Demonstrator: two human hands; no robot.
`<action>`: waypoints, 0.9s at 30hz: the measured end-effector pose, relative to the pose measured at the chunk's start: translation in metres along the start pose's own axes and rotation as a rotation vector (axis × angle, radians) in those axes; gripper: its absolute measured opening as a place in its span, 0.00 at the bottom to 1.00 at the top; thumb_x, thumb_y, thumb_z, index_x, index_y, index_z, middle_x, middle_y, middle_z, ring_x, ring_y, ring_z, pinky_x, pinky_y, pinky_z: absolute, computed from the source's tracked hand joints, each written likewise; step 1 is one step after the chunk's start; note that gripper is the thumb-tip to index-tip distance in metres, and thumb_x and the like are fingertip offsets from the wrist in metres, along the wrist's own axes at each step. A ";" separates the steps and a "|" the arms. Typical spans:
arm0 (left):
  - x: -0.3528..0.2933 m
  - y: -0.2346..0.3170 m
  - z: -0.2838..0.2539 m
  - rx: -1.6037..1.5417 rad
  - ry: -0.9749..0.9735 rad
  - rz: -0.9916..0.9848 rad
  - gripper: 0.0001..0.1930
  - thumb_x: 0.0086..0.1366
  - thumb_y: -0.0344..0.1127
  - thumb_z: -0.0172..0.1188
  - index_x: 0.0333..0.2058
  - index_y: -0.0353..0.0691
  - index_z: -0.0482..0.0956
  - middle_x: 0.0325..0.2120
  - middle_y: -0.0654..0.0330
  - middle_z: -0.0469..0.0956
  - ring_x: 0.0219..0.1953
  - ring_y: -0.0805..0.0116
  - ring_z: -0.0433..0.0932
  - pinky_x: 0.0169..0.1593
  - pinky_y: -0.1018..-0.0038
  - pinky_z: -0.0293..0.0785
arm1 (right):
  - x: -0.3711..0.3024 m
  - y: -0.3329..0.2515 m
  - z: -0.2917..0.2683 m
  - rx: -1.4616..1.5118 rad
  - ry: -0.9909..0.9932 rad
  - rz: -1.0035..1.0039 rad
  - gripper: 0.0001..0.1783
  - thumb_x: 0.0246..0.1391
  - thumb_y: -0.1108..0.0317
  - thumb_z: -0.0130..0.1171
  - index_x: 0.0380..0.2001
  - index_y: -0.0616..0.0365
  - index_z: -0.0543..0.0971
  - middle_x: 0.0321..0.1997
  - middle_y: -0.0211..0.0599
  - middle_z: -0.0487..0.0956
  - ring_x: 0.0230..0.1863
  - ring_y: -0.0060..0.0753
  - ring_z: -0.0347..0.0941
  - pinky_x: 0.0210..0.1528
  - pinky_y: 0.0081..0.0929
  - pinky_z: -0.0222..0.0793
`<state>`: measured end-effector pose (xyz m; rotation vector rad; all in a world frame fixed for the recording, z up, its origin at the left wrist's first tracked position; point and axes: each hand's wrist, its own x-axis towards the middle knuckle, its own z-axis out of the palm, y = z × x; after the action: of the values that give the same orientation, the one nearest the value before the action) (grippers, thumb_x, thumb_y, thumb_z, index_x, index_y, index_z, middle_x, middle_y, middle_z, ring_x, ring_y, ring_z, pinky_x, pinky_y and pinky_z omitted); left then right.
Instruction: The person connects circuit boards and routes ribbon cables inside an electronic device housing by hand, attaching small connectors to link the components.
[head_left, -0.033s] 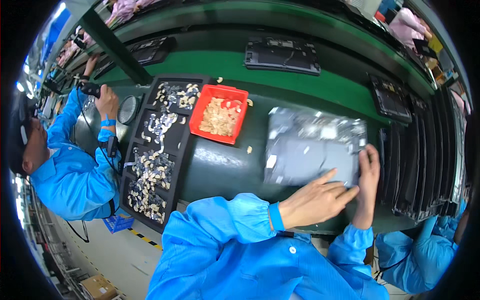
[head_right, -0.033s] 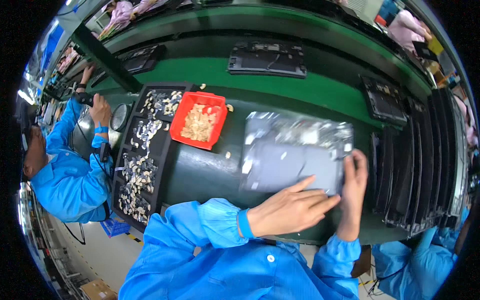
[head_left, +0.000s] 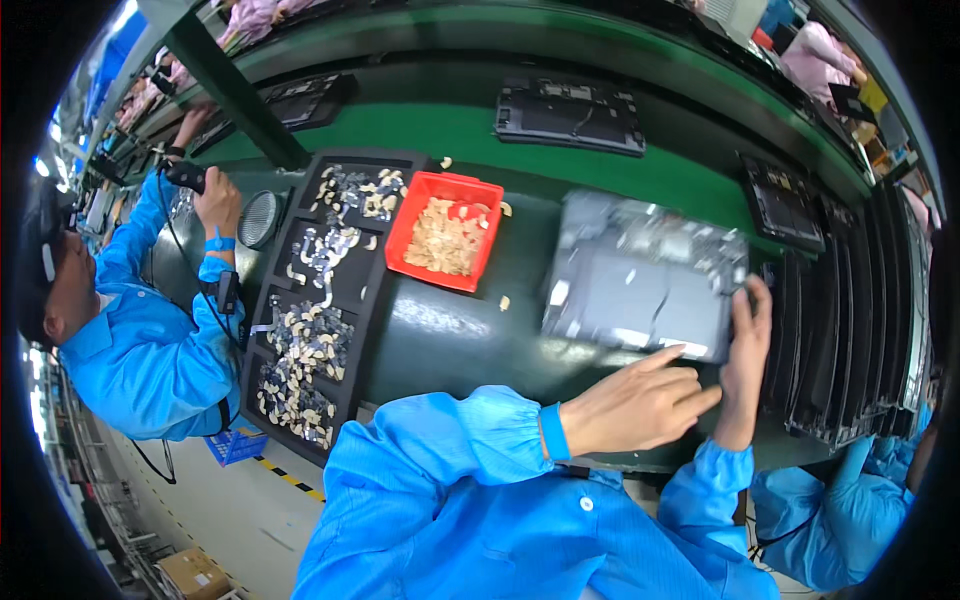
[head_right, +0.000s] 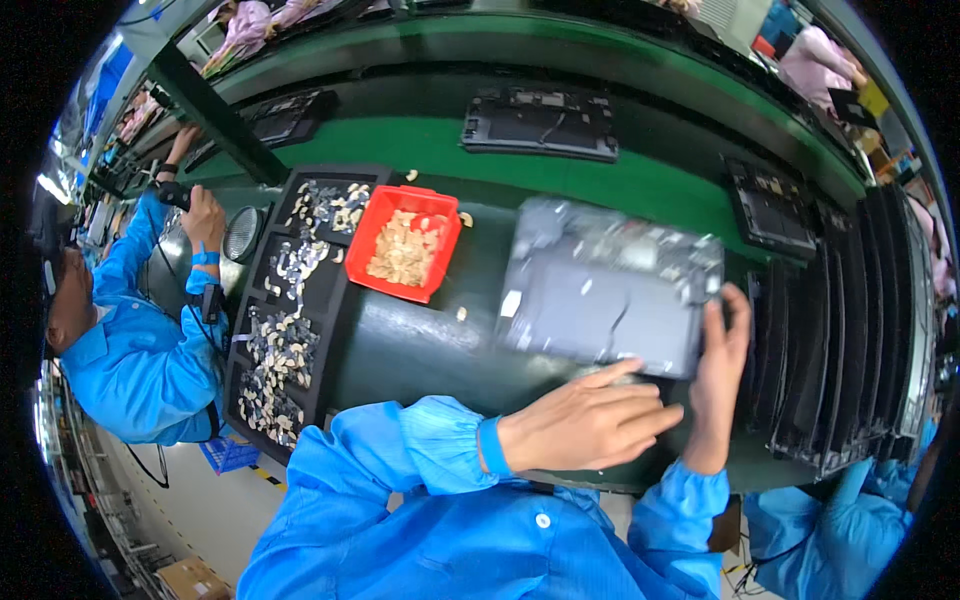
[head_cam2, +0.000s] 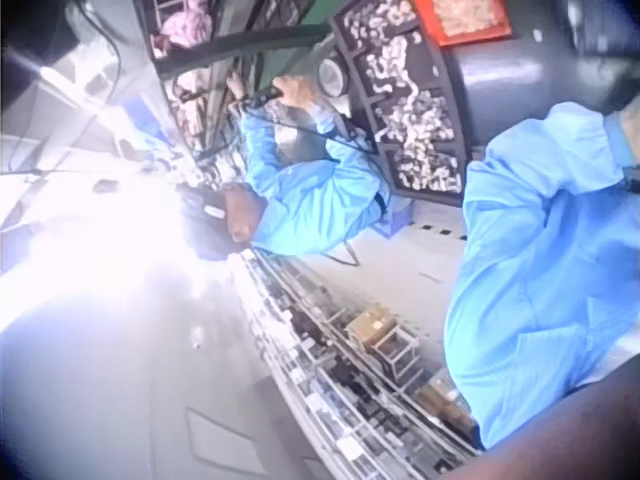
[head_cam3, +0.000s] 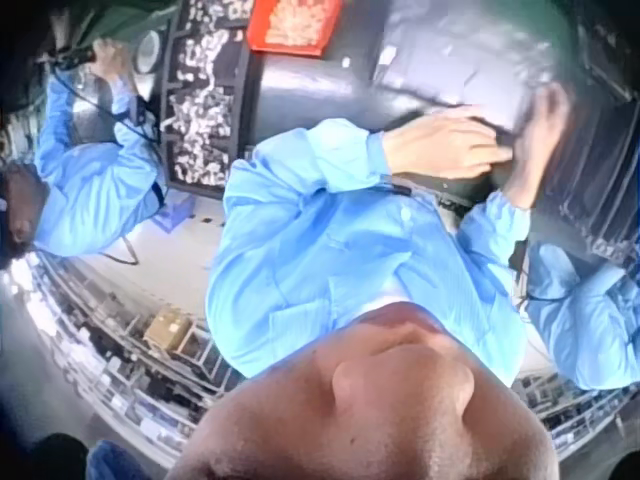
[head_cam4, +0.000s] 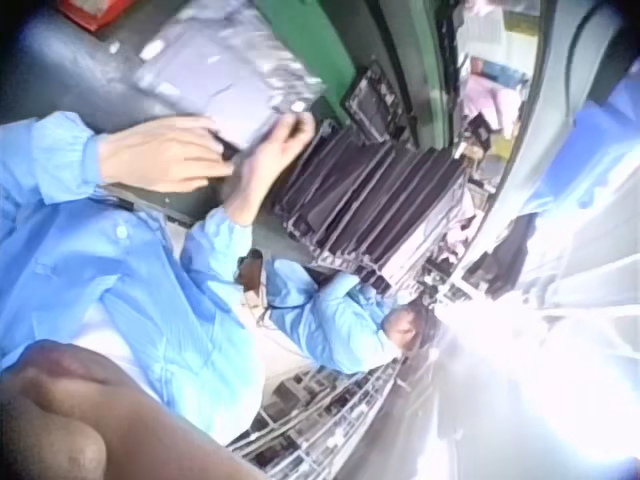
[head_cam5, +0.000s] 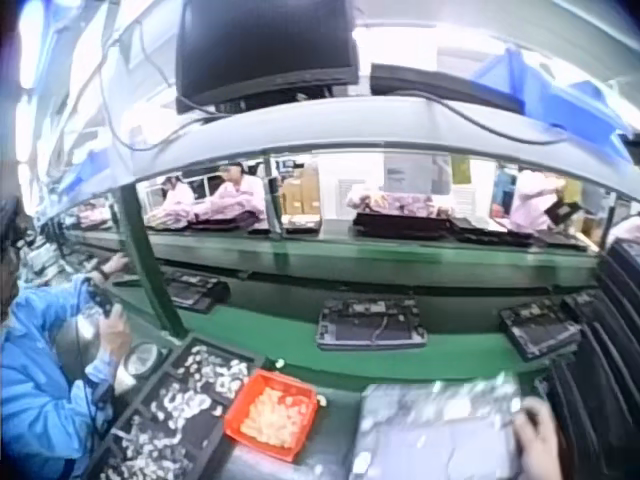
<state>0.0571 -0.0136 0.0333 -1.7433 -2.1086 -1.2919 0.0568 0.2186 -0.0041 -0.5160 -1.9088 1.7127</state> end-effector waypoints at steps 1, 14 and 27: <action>-0.001 -0.006 -0.004 -0.020 0.103 0.086 0.17 0.61 0.33 0.67 0.48 0.39 0.82 0.35 0.60 0.80 0.44 0.67 0.81 0.62 0.59 0.71 | 0.029 -0.003 0.007 0.050 0.017 0.015 0.20 0.70 0.67 0.55 0.62 0.58 0.72 0.59 0.34 0.75 0.57 0.25 0.71 0.60 0.25 0.67; -0.025 -0.081 0.036 -0.492 0.291 -0.066 0.10 0.59 0.41 0.64 0.27 0.41 0.84 0.24 0.51 0.81 0.35 0.48 0.81 0.47 0.53 0.73 | 0.173 -0.030 0.367 0.094 -0.595 0.247 0.26 0.73 0.62 0.46 0.70 0.56 0.67 0.67 0.39 0.72 0.63 0.35 0.69 0.63 0.47 0.68; -0.023 -0.091 0.029 -0.339 -0.145 -0.137 0.13 0.62 0.42 0.61 0.25 0.40 0.84 0.21 0.49 0.81 0.28 0.46 0.78 0.42 0.58 0.70 | 0.266 0.059 0.235 -0.871 -0.326 -0.244 0.32 0.65 0.49 0.59 0.58 0.69 0.75 0.51 0.54 0.83 0.52 0.59 0.81 0.53 0.48 0.75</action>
<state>-0.0010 -0.0098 -0.0463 -1.8966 -2.2261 -1.6953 -0.3001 0.1983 -0.0451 -0.2817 -2.7932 0.7758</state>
